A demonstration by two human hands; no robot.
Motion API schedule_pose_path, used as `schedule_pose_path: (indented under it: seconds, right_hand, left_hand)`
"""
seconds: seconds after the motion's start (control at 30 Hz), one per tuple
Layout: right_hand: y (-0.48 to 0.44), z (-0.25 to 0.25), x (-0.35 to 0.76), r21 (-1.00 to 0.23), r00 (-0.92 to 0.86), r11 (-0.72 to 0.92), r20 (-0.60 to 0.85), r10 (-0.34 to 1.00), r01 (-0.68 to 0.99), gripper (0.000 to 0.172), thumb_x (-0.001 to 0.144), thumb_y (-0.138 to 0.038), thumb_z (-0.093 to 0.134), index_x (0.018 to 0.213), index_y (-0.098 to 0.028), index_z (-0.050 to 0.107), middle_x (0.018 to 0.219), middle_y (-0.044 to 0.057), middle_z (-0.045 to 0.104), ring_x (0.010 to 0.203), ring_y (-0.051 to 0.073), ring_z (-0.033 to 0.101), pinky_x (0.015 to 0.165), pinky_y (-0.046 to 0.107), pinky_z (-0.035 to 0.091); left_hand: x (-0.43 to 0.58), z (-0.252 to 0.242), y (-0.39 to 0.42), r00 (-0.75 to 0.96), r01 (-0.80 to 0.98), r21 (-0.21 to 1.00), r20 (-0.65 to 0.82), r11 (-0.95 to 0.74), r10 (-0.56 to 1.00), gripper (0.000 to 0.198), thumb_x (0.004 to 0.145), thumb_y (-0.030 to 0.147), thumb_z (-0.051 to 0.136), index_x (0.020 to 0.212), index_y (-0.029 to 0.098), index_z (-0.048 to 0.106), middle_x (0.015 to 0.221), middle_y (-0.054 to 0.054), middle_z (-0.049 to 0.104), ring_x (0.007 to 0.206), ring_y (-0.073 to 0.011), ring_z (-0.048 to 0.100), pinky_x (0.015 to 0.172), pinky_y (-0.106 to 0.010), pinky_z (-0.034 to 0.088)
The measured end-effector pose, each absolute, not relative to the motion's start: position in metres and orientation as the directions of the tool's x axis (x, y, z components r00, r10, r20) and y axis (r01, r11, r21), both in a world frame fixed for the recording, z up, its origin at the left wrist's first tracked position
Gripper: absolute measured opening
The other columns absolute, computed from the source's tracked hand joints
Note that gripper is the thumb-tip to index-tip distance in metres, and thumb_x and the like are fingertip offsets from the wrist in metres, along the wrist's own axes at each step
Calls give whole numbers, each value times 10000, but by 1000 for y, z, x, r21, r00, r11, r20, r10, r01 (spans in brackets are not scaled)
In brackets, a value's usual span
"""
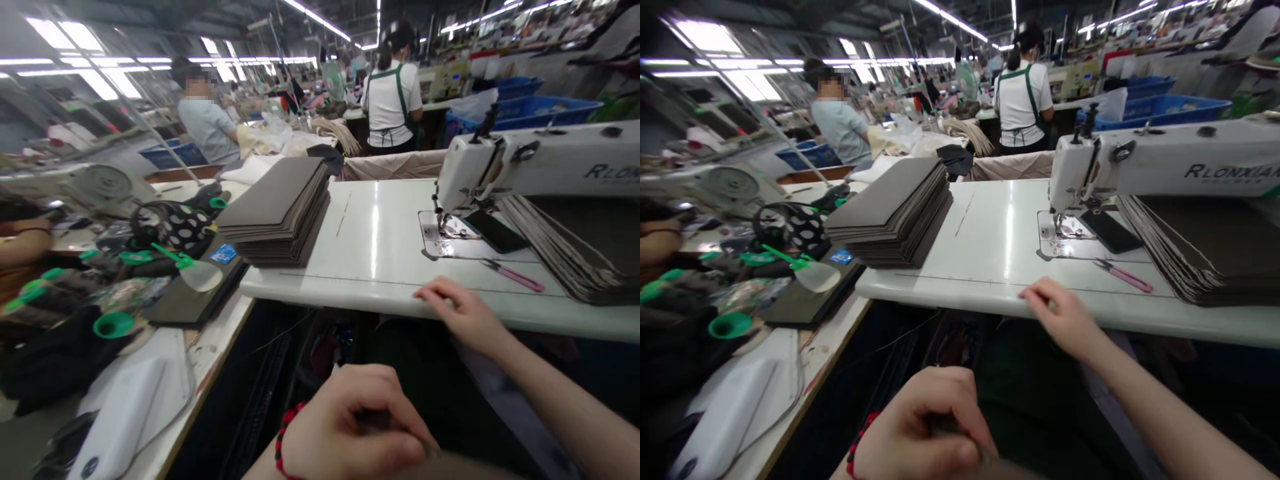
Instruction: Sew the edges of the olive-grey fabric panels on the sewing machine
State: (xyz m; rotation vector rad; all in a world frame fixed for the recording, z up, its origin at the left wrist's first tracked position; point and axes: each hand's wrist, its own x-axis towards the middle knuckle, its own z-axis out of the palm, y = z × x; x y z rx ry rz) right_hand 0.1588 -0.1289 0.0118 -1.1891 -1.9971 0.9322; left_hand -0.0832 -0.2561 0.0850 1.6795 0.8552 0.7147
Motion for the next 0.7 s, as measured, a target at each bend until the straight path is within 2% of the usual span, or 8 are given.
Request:
schedule_pose_path:
  seconds: [0.03,0.07,0.13,0.23,0.33,0.47,0.6,0.7]
  right_hand:
    - [-139,7,132,-925,-540,210,5,842,318,272,919,-379,492,1072,-235,665,967,53,635,906,216,580,846,363,446]
    - [-147,0,106,-976,-641,33,-114,759,213,281,892,-371,543,1111,-232,652,964,39,645,889,202,589,842,353,452]
    - [-157,-22,57,-943,-675,-331,-271,686,42,392,799,-336,665,1167,-211,617,930,24,653,825,173,595,778,315,463]
    - [-155,-54,2,-891,-667,-454,-330,668,-14,523,785,-338,648,1273,-202,517,961,43,646,781,151,605,680,274,465]
    - [-150,-68,-27,-872,-677,-486,-330,658,-48,546,781,-366,627,1285,-224,471,1012,53,645,807,147,619,673,260,471]
    - [-161,-67,-36,-889,-705,-456,-306,640,-29,557,787,-352,608,1296,-248,410,977,31,659,814,142,627,675,250,474]
    - [-189,-66,-32,-933,-746,-339,-312,588,123,497,789,-300,600,1254,-225,440,941,30,675,714,138,640,588,237,468]
    - [-202,-58,-25,-947,-758,-153,-318,569,282,311,822,-299,582,1103,-169,561,737,23,679,579,143,609,525,246,440]
  left_hand:
    - [-85,89,-260,609,166,968,50,-189,792,217,920,381,575,978,244,732,822,-55,681,747,-161,609,695,-274,487]
    - [-87,92,-263,636,150,969,56,-195,770,221,927,369,564,1005,245,730,844,-56,692,757,-158,619,707,-268,498]
    - [-91,96,-269,651,145,969,57,-198,757,207,932,322,563,1038,251,726,867,-49,702,760,-147,632,714,-248,511]
    - [-99,98,-276,624,182,960,52,-210,780,186,921,284,586,1047,269,723,868,-38,707,755,-142,646,708,-232,523]
    - [-108,97,-283,588,214,955,43,-206,807,197,932,328,565,1032,269,723,861,-44,709,774,-152,663,718,-240,531]
    - [-115,93,-288,566,246,948,30,-204,824,235,943,373,535,1008,251,725,831,-48,703,780,-155,663,724,-244,525]
    - [-117,87,-287,570,256,946,17,-198,821,272,942,414,520,1019,251,723,819,-51,695,740,-151,638,693,-246,514]
    - [-120,82,-285,585,198,961,44,-195,810,331,940,448,514,1007,208,731,803,-68,687,716,-146,617,677,-236,496]
